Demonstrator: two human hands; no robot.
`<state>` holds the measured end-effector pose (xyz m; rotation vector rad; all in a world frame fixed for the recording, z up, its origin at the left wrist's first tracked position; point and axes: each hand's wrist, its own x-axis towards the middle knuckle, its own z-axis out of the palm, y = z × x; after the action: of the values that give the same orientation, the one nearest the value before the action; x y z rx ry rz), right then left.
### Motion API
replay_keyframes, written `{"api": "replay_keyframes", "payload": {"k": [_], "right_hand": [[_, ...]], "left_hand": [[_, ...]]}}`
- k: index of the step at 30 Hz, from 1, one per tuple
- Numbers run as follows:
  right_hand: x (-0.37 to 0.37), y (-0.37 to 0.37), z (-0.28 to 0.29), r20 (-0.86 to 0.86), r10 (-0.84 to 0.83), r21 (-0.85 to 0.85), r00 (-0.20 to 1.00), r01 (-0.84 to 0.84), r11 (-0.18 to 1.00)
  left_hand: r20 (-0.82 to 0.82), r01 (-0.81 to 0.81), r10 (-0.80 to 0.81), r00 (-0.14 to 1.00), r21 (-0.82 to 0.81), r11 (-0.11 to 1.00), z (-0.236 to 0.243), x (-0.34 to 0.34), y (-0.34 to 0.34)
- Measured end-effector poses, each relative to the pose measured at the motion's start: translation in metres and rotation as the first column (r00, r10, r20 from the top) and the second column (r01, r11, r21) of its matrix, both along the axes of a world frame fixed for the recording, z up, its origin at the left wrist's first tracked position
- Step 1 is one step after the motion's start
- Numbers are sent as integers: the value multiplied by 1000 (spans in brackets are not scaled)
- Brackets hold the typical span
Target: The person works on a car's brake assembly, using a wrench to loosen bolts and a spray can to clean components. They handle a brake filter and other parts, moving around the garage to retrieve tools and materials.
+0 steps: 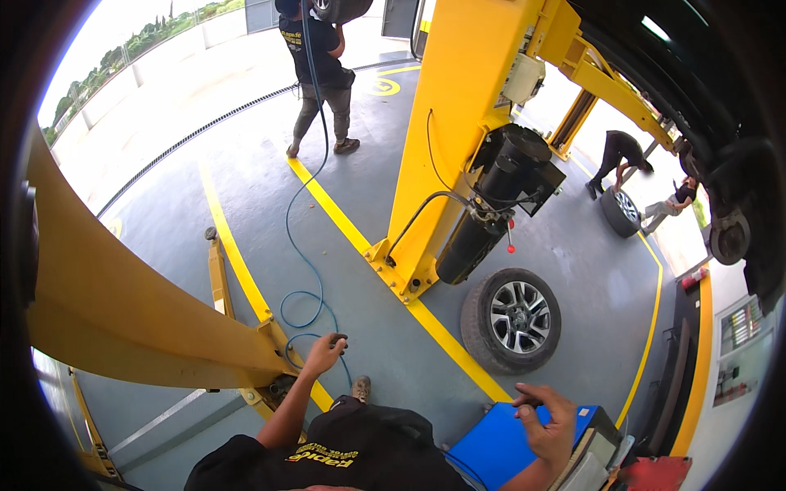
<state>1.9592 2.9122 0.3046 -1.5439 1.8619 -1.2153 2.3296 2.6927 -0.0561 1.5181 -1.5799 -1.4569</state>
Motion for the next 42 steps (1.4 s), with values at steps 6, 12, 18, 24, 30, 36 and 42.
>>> {"api": "replay_keyframes", "payload": {"k": [6, 12, 18, 24, 30, 36, 42], "right_hand": [[-2, 55, 6, -28, -308, -105, 951, 304, 947], [-21, 139, 43, -353, -508, -107, 786, 505, 856], [-119, 381, 36, -159, -984, -396, 81, 908, 139], [-277, 632, -143, -527, -849, -45, 43, 996, 78], [-354, 647, -236, -487, -848, 131, 208, 978, 165], [-379, 622, -241, -604, -710, 171, 362, 929, 328], [-332, 666, -215, -326, -822, 67, 467, 879, 473]], "left_hand": [[24, 199, -199, 980, -6, 980, 4, -52, -1], [-74, 384, -386, 919, -47, 922, -2, -115, 10], [-52, 683, -693, 719, -132, 719, 87, -281, 105], [-126, 873, -916, 380, -279, 400, 159, -449, 291], [237, 787, -953, 190, -617, 4, 145, -617, 494], [670, 942, -720, 182, -329, -69, 143, -660, 562], [704, 971, -692, 161, -238, -17, 131, -681, 553]]}}
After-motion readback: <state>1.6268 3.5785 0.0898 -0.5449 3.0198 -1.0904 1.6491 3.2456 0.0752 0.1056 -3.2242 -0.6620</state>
